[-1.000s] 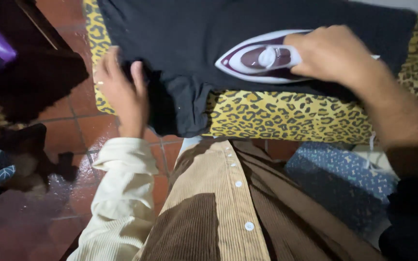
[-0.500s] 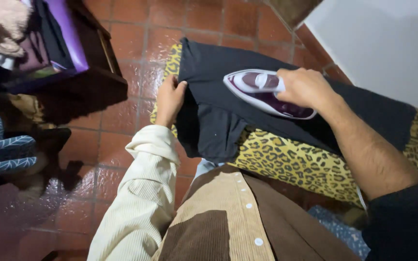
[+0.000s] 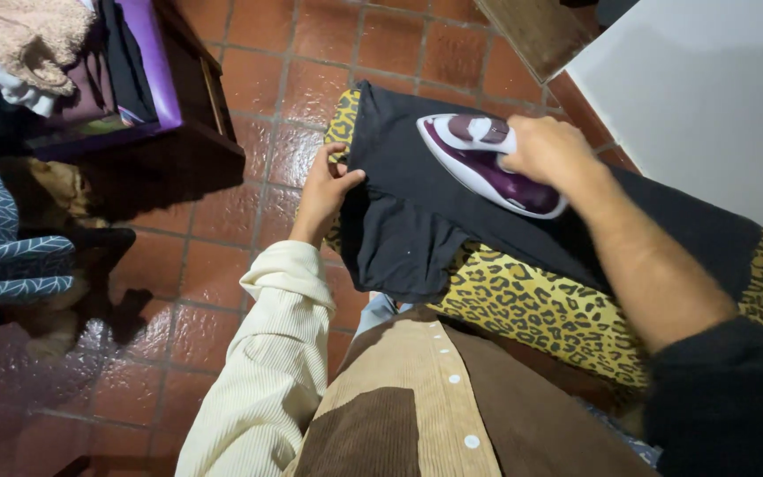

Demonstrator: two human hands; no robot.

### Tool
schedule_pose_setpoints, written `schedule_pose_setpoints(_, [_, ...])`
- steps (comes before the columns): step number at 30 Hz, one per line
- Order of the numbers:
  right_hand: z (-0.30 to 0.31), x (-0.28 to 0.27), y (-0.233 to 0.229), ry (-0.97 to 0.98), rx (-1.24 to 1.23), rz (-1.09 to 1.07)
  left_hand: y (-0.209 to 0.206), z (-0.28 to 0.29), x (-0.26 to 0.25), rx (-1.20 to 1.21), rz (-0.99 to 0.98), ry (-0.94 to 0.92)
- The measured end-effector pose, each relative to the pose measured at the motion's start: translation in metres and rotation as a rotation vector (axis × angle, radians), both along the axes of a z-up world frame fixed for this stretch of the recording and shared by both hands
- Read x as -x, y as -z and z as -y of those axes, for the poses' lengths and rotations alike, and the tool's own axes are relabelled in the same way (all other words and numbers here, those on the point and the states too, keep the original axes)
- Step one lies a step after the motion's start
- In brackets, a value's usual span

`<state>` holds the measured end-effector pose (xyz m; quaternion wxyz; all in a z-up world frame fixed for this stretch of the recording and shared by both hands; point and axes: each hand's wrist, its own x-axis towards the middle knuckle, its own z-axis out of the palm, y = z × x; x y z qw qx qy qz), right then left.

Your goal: The recorder is ironing a black shirt and a small grey sweater on an ironing board and then folding them.

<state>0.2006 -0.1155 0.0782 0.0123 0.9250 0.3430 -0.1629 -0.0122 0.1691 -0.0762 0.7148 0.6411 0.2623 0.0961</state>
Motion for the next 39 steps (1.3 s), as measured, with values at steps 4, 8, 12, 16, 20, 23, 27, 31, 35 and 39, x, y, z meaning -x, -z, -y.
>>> schedule_pose_setpoints(4, [-0.008, 0.011, -0.019, -0.131, 0.077, -0.120, -0.014, -0.002, 0.008, -0.049, -0.034, 0.082])
schedule_pose_setpoints(8, [-0.043, 0.036, -0.018, -0.247, 0.030, -0.095, -0.022, 0.003, 0.020, -0.168, -0.157, 0.078])
schedule_pose_setpoints(12, [-0.073, 0.038, -0.004, -0.192, -0.038, -0.002, -0.022, 0.008, 0.030, -0.201, -0.176, 0.048])
schedule_pose_setpoints(16, [-0.078, 0.011, 0.012, -0.020, -0.031, 0.055, -0.017, 0.009, 0.030, -0.151, -0.180, -0.002])
schedule_pose_setpoints(20, [-0.084, -0.001, -0.001, -0.005, 0.022, -0.043, -0.022, 0.008, 0.031, -0.108, -0.186, -0.028])
schedule_pose_setpoints(23, [-0.093, 0.012, -0.012, -0.166, 0.060, -0.135, -0.012, 0.008, 0.034, -0.072, -0.168, -0.034])
schedule_pose_setpoints(27, [-0.100, 0.031, -0.007, -0.300, 0.037, -0.123, -0.008, 0.010, 0.038, -0.036, -0.120, -0.033])
schedule_pose_setpoints(31, [-0.113, 0.021, 0.003, -0.159, -0.007, 0.002, -0.012, 0.012, 0.040, -0.112, -0.132, -0.051])
schedule_pose_setpoints(35, [-0.116, 0.007, 0.006, -0.045, 0.012, -0.006, -0.015, 0.014, 0.042, -0.118, -0.134, -0.055])
schedule_pose_setpoints(39, [-0.101, 0.015, -0.003, -0.078, 0.027, -0.056, -0.013, 0.014, 0.038, -0.094, -0.133, -0.037])
